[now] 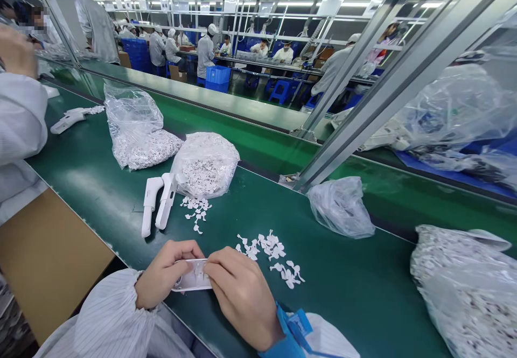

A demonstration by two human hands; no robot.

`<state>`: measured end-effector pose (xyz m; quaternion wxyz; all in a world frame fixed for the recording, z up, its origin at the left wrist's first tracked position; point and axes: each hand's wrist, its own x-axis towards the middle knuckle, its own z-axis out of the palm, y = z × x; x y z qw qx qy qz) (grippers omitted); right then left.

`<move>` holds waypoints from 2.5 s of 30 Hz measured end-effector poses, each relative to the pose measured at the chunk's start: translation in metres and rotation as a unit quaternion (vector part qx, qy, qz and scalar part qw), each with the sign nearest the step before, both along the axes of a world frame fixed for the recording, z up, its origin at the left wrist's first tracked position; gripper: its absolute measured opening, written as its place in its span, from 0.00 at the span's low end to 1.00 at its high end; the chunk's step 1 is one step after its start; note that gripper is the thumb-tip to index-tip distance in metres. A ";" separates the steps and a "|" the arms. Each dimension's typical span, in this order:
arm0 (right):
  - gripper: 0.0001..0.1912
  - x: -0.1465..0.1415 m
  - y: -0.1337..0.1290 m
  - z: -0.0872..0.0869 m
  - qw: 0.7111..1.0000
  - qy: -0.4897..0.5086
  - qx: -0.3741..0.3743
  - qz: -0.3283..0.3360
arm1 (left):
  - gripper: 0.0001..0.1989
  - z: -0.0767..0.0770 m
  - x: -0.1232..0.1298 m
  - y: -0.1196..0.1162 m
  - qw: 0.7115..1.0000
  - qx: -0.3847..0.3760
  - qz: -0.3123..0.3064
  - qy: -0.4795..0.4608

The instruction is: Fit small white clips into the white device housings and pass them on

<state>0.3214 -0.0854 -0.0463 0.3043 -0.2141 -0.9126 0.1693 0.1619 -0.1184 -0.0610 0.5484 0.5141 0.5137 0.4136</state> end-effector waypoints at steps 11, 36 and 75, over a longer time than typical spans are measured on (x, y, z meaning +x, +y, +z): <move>0.09 0.001 -0.001 -0.002 0.999 0.049 -0.002 -0.002 | 0.09 0.000 0.000 -0.001 1.000 0.009 -0.005 0.028; 0.11 -0.005 -0.001 -0.006 0.997 0.060 -0.048 -0.021 | 0.08 -0.002 0.001 0.000 0.997 0.026 -0.006 0.067; 0.12 -0.001 0.009 -0.007 0.987 -0.070 -0.133 -0.047 | 0.07 -0.004 0.004 -0.004 0.987 0.063 -0.009 0.145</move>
